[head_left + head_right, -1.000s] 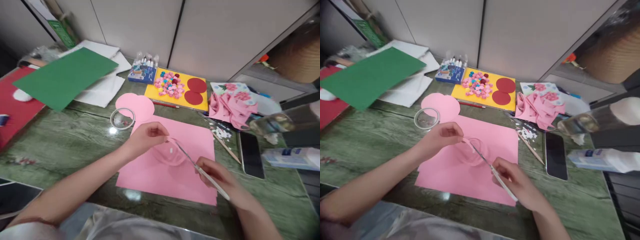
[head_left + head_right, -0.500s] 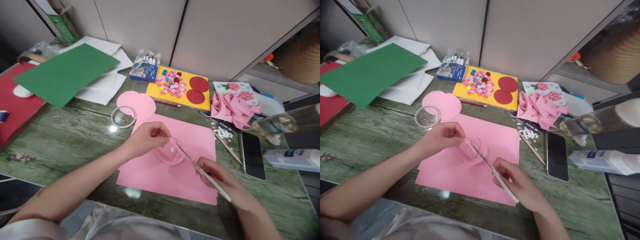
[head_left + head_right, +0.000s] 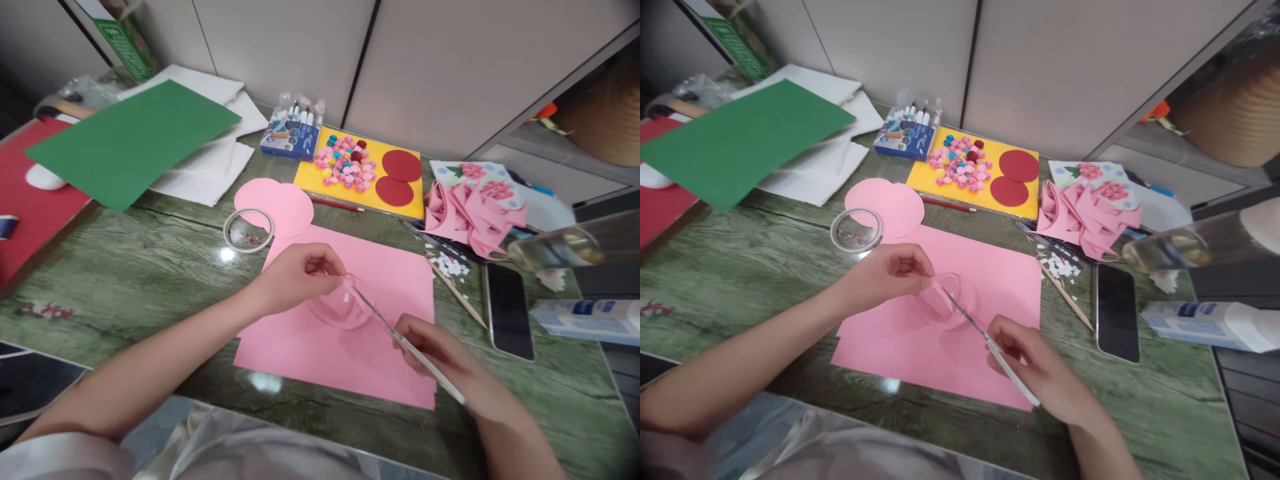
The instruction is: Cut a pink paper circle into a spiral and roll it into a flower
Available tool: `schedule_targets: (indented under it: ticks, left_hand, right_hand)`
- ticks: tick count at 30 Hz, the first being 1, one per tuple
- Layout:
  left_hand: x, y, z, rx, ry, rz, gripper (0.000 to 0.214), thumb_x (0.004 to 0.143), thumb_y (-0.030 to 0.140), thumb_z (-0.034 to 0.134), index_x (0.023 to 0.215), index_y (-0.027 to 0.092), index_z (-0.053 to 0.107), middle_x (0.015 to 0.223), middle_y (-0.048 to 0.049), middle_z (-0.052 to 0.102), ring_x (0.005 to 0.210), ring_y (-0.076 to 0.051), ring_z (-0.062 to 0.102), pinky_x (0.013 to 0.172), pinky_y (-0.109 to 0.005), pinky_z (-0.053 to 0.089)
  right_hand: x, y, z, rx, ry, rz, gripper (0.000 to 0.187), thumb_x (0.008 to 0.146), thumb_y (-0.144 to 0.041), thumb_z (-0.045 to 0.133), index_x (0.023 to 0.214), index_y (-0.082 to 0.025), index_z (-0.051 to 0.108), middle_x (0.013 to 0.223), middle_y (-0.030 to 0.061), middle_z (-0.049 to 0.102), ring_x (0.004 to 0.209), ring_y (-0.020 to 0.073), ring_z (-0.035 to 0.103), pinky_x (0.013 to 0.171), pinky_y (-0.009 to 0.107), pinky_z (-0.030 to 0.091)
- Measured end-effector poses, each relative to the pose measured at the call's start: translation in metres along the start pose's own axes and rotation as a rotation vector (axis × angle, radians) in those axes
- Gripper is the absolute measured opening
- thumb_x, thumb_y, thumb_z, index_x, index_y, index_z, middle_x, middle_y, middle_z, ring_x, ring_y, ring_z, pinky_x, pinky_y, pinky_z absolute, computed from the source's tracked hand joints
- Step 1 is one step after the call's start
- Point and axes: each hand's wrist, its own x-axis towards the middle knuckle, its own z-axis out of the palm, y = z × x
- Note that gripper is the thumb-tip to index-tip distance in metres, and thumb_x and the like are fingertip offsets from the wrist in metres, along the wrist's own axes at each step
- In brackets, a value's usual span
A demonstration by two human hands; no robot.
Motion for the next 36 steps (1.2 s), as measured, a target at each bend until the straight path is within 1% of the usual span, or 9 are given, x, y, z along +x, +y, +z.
schedule_targets:
  ticks: [5,12,17,21,27,32,36]
  left_hand:
    - [0.0003,0.0027,-0.0018,-0.002,-0.007,-0.004,0.007,0.066,0.013,0.062,0.072,0.013,0.059,0.068,0.0012,0.059,0.064,-0.006,0.053,0.061,-0.018,0.043]
    - [0.0002,0.0022,-0.0033,0.019,0.012,0.002,0.007,0.067,0.014,0.063,0.073,0.013,0.059,0.07,0.0005,0.059,0.065,-0.007,0.055,0.062,-0.019,0.045]
    - [-0.0003,0.0016,-0.0012,0.036,-0.001,0.004,0.006,0.067,0.015,0.062,0.072,0.014,0.059,0.07,0.0001,0.061,0.065,-0.008,0.056,0.063,-0.02,0.046]
    - [-0.0009,0.0006,0.0004,0.046,-0.017,0.004,0.006,0.067,0.014,0.061,0.073,0.014,0.06,0.072,-0.0009,0.062,0.066,-0.009,0.057,0.064,-0.021,0.047]
    - [-0.0002,0.001,0.0001,0.021,-0.02,0.007,0.007,0.066,0.012,0.061,0.072,0.014,0.06,0.071,0.0003,0.061,0.066,-0.008,0.056,0.064,-0.02,0.046]
    - [0.0,0.0016,-0.0004,0.021,-0.024,0.008,0.006,0.066,0.011,0.061,0.071,0.014,0.059,0.071,0.0004,0.061,0.066,-0.007,0.056,0.064,-0.02,0.046]
    - [0.0003,0.0013,-0.0008,0.032,-0.027,0.011,0.006,0.066,0.011,0.06,0.072,0.014,0.06,0.071,0.0002,0.061,0.066,-0.008,0.056,0.064,-0.02,0.046]
  right_hand:
    - [-0.0009,-0.0008,-0.0011,-0.009,-0.004,-0.005,0.046,0.081,-0.065,0.041,0.081,-0.019,0.047,0.063,-0.0041,0.038,0.058,0.0101,0.031,0.054,0.025,0.024]
    - [-0.0025,-0.0025,-0.0008,-0.02,-0.003,0.018,0.038,0.084,-0.057,0.044,0.079,-0.019,0.045,0.063,-0.0044,0.037,0.058,0.0095,0.031,0.053,0.024,0.024]
    - [-0.0011,-0.003,0.0003,-0.012,-0.015,-0.004,0.045,0.08,-0.065,0.043,0.081,-0.019,0.046,0.063,-0.0039,0.037,0.057,0.0098,0.03,0.053,0.025,0.023]
    - [-0.0003,-0.0025,0.0006,-0.013,-0.018,0.007,0.045,0.08,-0.065,0.044,0.081,-0.02,0.046,0.062,-0.004,0.036,0.057,0.0098,0.03,0.052,0.024,0.024]
    - [-0.0013,-0.0031,-0.0003,-0.031,-0.013,0.007,0.043,0.082,-0.062,0.044,0.078,-0.019,0.046,0.063,-0.0035,0.037,0.057,0.0101,0.031,0.053,0.024,0.024]
    - [-0.0012,-0.0023,-0.0008,-0.051,-0.013,0.011,0.043,0.082,-0.063,0.043,0.078,-0.02,0.045,0.062,-0.0036,0.036,0.058,0.0105,0.03,0.053,0.024,0.024]
    - [-0.0016,-0.0027,0.0,-0.058,-0.008,0.018,0.04,0.084,-0.059,0.043,0.078,-0.02,0.044,0.062,-0.0034,0.037,0.058,0.0105,0.031,0.053,0.024,0.024]
